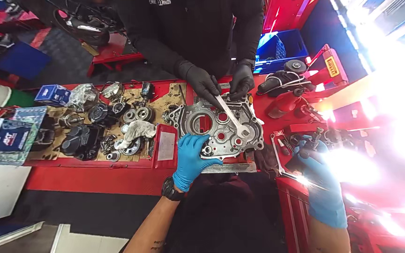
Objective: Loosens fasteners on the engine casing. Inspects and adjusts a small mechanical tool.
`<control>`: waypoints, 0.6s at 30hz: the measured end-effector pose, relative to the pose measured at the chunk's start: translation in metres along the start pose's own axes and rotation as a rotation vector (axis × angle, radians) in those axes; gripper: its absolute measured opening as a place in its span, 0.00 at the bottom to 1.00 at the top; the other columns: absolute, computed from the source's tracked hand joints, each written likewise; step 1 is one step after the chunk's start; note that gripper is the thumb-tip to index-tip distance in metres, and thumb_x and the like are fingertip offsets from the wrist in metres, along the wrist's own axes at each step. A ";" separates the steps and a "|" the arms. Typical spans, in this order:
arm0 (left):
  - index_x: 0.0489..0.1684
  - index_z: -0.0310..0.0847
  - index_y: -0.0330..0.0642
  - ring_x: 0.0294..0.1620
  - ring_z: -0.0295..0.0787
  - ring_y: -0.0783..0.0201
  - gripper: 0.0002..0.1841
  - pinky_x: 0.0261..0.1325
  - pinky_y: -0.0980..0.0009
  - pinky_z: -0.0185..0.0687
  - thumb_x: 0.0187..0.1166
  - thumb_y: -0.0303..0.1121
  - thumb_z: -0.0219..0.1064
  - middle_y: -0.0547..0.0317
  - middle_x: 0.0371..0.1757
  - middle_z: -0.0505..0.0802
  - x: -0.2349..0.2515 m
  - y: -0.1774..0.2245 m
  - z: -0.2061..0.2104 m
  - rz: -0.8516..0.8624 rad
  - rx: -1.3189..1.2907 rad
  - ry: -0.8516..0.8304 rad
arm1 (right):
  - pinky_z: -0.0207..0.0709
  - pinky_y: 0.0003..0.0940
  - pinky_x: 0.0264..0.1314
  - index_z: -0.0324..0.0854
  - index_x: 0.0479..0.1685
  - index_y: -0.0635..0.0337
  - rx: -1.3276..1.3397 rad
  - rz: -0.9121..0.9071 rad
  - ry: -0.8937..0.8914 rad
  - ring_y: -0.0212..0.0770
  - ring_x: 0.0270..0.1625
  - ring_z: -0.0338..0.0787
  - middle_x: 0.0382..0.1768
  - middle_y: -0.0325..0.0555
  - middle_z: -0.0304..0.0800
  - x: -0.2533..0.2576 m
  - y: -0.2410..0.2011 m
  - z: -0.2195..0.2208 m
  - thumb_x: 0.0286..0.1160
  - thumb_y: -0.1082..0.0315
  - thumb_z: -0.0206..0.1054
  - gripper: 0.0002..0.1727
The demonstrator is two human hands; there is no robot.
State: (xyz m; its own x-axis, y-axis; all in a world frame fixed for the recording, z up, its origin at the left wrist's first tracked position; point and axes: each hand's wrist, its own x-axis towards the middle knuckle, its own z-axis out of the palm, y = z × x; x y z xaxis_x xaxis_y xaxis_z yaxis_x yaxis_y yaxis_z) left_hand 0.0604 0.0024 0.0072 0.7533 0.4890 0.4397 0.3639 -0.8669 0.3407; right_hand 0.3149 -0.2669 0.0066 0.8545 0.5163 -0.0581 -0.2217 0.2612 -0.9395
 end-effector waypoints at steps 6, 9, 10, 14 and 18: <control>0.60 0.90 0.47 0.55 0.90 0.56 0.50 0.80 0.48 0.66 0.53 0.84 0.64 0.57 0.50 0.96 0.000 0.000 0.000 -0.002 -0.002 -0.008 | 0.88 0.34 0.50 0.69 0.70 0.68 -0.064 -0.004 0.031 0.34 0.44 0.91 0.50 0.42 0.89 -0.005 -0.009 0.006 0.52 0.70 0.76 0.38; 0.63 0.89 0.47 0.58 0.89 0.56 0.50 0.81 0.47 0.66 0.55 0.83 0.64 0.57 0.53 0.95 0.000 0.000 -0.004 -0.001 -0.019 -0.036 | 0.88 0.33 0.50 0.69 0.70 0.64 -0.019 -0.005 -0.042 0.33 0.44 0.90 0.49 0.39 0.87 -0.017 -0.028 0.020 0.51 0.69 0.79 0.39; 0.66 0.87 0.47 0.61 0.88 0.56 0.49 0.82 0.46 0.65 0.57 0.81 0.66 0.56 0.57 0.94 -0.002 0.003 -0.008 -0.006 -0.055 -0.044 | 0.89 0.33 0.49 0.71 0.70 0.60 -0.003 -0.010 -0.097 0.33 0.44 0.90 0.50 0.38 0.87 -0.023 -0.034 0.026 0.52 0.69 0.81 0.38; 0.73 0.80 0.42 0.73 0.83 0.56 0.44 0.79 0.53 0.74 0.66 0.68 0.73 0.52 0.68 0.90 -0.004 0.066 -0.041 -0.021 -0.344 -0.091 | 0.89 0.28 0.49 0.78 0.69 0.54 -0.055 0.036 -0.270 0.32 0.48 0.90 0.52 0.36 0.89 -0.045 -0.050 0.071 0.50 0.68 0.85 0.37; 0.85 0.66 0.33 0.70 0.84 0.64 0.42 0.74 0.61 0.82 0.78 0.55 0.70 0.50 0.72 0.86 0.048 0.115 -0.060 -0.159 -0.821 -0.334 | 0.90 0.36 0.61 0.76 0.71 0.66 -0.203 0.020 -0.418 0.39 0.59 0.91 0.59 0.48 0.90 -0.030 -0.061 0.129 0.56 0.74 0.82 0.36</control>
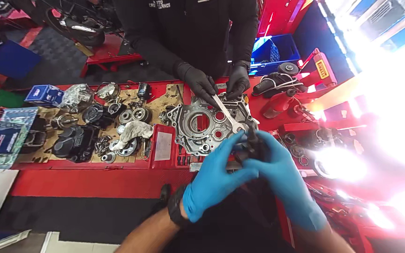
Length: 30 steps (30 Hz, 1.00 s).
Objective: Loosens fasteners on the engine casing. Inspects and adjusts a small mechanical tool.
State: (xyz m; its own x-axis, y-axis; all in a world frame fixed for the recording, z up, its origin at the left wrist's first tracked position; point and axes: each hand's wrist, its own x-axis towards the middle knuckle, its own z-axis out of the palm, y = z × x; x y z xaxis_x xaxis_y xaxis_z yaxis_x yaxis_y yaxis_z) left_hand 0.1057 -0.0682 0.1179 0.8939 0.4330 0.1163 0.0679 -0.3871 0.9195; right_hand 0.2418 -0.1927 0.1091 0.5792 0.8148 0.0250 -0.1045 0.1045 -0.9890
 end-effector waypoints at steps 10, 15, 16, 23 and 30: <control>0.59 0.86 0.40 0.42 0.93 0.73 0.13 0.51 0.73 0.91 0.85 0.35 0.66 0.63 0.43 0.95 0.141 0.046 -0.095 0.030 0.115 -0.154 | 0.89 0.30 0.59 0.74 0.78 0.58 -0.407 -0.222 -0.303 0.35 0.57 0.92 0.62 0.46 0.88 0.126 -0.087 -0.016 0.74 0.77 0.69 0.29; 0.60 0.87 0.45 0.49 0.91 0.76 0.15 0.59 0.73 0.86 0.80 0.39 0.72 0.64 0.48 0.95 0.153 0.035 -0.100 0.141 0.388 -0.161 | 0.90 0.32 0.58 0.77 0.72 0.63 -0.291 -0.283 -0.214 0.37 0.56 0.92 0.60 0.47 0.88 0.134 -0.054 -0.023 0.73 0.80 0.68 0.25; 0.61 0.88 0.45 0.52 0.91 0.75 0.16 0.62 0.71 0.86 0.80 0.40 0.72 0.64 0.50 0.96 0.155 0.029 -0.100 0.159 0.432 -0.159 | 0.91 0.34 0.58 0.77 0.70 0.63 -0.267 -0.286 -0.198 0.38 0.54 0.93 0.59 0.48 0.89 0.135 -0.045 -0.026 0.73 0.80 0.69 0.24; 0.50 0.90 0.42 0.49 0.92 0.69 0.12 0.60 0.64 0.86 0.77 0.38 0.74 0.59 0.46 0.95 0.152 -0.009 -0.077 0.189 0.421 -0.128 | 0.89 0.33 0.62 0.77 0.67 0.67 -0.206 -0.339 -0.207 0.38 0.59 0.91 0.62 0.48 0.87 0.134 0.002 -0.034 0.70 0.83 0.69 0.23; 0.52 0.89 0.39 0.53 0.92 0.61 0.13 0.61 0.59 0.84 0.77 0.38 0.73 0.53 0.49 0.94 0.146 -0.016 -0.064 0.258 0.530 -0.133 | 0.89 0.32 0.62 0.75 0.67 0.68 -0.159 -0.375 -0.235 0.36 0.59 0.91 0.61 0.47 0.86 0.128 0.018 -0.038 0.68 0.86 0.69 0.25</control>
State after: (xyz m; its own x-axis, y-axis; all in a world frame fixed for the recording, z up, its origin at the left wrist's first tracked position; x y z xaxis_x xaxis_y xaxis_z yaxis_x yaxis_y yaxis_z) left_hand 0.2064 0.0534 0.1438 0.9562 0.1795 0.2313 0.0230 -0.8336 0.5518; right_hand 0.3454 -0.1082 0.0889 0.3522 0.8467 0.3989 0.2131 0.3425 -0.9150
